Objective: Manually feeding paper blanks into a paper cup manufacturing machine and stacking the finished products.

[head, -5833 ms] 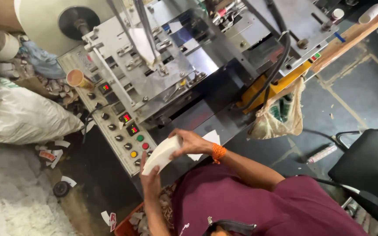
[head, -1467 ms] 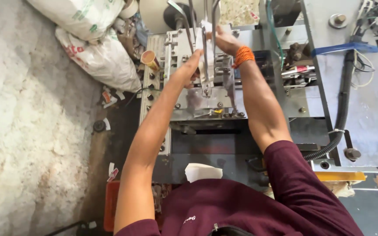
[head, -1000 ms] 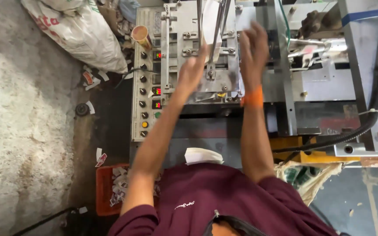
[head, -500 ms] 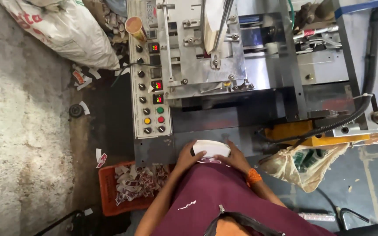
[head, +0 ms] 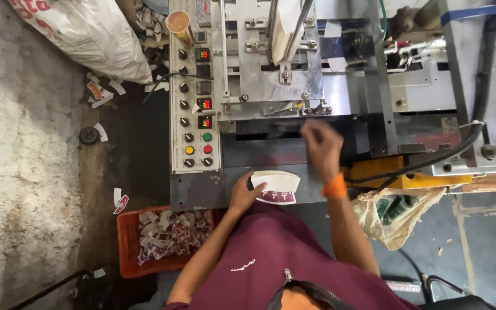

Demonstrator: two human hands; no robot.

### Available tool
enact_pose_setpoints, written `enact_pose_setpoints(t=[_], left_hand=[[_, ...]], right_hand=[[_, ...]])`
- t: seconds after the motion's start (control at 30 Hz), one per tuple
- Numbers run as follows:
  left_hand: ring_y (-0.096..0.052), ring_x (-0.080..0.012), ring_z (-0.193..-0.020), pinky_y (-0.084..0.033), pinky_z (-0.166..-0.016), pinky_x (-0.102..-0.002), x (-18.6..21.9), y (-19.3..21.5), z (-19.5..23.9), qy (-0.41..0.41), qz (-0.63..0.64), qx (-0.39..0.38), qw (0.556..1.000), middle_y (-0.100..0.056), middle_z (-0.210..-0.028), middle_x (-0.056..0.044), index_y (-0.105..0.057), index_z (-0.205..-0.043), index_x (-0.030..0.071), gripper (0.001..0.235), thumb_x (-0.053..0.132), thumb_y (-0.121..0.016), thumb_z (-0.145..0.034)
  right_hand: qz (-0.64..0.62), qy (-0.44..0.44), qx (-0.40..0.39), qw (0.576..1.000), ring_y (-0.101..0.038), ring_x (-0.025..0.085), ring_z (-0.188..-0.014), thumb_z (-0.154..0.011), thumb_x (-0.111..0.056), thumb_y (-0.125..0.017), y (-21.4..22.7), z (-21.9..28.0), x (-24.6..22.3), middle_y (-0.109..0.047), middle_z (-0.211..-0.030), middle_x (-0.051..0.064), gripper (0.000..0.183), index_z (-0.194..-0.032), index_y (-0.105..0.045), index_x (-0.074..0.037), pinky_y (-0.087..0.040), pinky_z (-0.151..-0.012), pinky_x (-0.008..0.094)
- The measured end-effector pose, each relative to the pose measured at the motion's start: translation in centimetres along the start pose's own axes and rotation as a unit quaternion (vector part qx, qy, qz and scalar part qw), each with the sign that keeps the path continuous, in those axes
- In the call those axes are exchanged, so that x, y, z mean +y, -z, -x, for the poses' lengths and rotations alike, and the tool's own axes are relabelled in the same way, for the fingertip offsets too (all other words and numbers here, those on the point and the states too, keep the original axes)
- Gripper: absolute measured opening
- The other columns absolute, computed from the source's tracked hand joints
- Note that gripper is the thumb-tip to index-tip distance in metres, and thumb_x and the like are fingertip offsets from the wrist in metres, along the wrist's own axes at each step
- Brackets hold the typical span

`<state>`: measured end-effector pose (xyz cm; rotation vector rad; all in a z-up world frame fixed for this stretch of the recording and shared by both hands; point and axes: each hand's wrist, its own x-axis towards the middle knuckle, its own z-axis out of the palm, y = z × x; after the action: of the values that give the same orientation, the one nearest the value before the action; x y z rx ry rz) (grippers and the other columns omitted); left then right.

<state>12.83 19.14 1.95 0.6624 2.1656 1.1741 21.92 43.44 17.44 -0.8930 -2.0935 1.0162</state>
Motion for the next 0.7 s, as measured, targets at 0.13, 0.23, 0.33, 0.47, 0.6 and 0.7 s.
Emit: enact_pose_setpoints(t=[0.13,0.23,0.33,0.47,0.6,0.7], left_hand=[[-0.048,-0.0413,-0.137,-0.041,-0.112,-0.045,0.5,0.0,0.2,-0.03,-0.069,-0.006,0.997,-0.051,-0.147,-0.027,-0.049,-0.146,0.0,0.085,0.049,-0.078,-0.083],[-0.043,-0.0444,-0.141,-0.037,-0.114,-0.047,1.8,0.7,0.0,-0.105,-0.09,0.016,0.99,-0.044,-0.152,-0.03,-0.044,-0.15,0.0,0.083,0.045,-0.076,-0.088],[-0.046,-0.0444,-0.139,-0.039,-0.113,-0.047,2.7,1.7,-0.2,-0.144,-0.079,0.054,0.985,-0.047,-0.15,-0.029,-0.046,-0.15,0.001,0.075,0.038,-0.074,-0.091],[-0.054,-0.0422,-0.132,-0.045,-0.109,-0.045,7.8,4.0,0.3,-0.143,-0.06,0.104,0.982,-0.055,-0.144,-0.026,-0.052,-0.145,0.002,0.063,0.031,-0.072,-0.093],[-0.065,-0.0387,-0.119,-0.053,-0.1,-0.043,14.4,6.2,-0.6,-0.205,-0.052,0.162,0.964,-0.066,-0.129,-0.02,-0.061,-0.137,0.005,0.048,0.023,-0.073,-0.095],[-0.067,-0.0376,-0.115,-0.054,-0.098,-0.043,17.8,6.9,-2.3,-0.277,-0.057,0.18,0.942,-0.069,-0.125,-0.019,-0.063,-0.136,0.005,0.044,0.019,-0.073,-0.095]], right_hand=[[-0.081,0.111,0.069,0.988,-0.075,0.014,-0.092,-0.099,-0.012,-0.076,0.0,-11.1,-3.8,-0.079,-0.099,0.012,0.018,-0.113,-0.074,0.0,-0.059,-0.083,0.028],[-0.057,0.183,0.053,0.98,-0.076,0.018,-0.089,-0.098,-0.008,-0.077,-0.6,-16.6,-5.3,-0.078,-0.098,0.011,0.012,-0.107,-0.074,-0.002,-0.06,-0.08,0.03],[0.032,0.286,0.035,0.957,-0.075,0.024,-0.086,-0.095,-0.004,-0.078,-1.2,-18.3,-5.5,-0.075,-0.097,0.011,0.008,-0.102,-0.073,-0.003,-0.059,-0.077,0.034],[0.102,0.361,0.04,0.926,-0.072,0.029,-0.086,-0.093,-0.002,-0.078,-1.5,-19.0,-5.8,-0.072,-0.094,0.011,0.012,-0.1,-0.07,-0.005,-0.058,-0.076,0.038],[0.184,0.409,0.044,0.893,-0.07,0.027,-0.085,-0.094,-0.004,-0.076,-1.4,-20.0,-5.0,-0.071,-0.095,0.009,0.012,-0.101,-0.067,-0.006,-0.057,-0.073,0.038],[0.243,0.427,0.03,0.87,-0.069,0.024,-0.082,-0.095,-0.007,-0.075,-1.3,-20.7,-4.6,-0.07,-0.094,0.007,0.012,-0.102,-0.066,-0.005,-0.057,-0.07,0.037]])
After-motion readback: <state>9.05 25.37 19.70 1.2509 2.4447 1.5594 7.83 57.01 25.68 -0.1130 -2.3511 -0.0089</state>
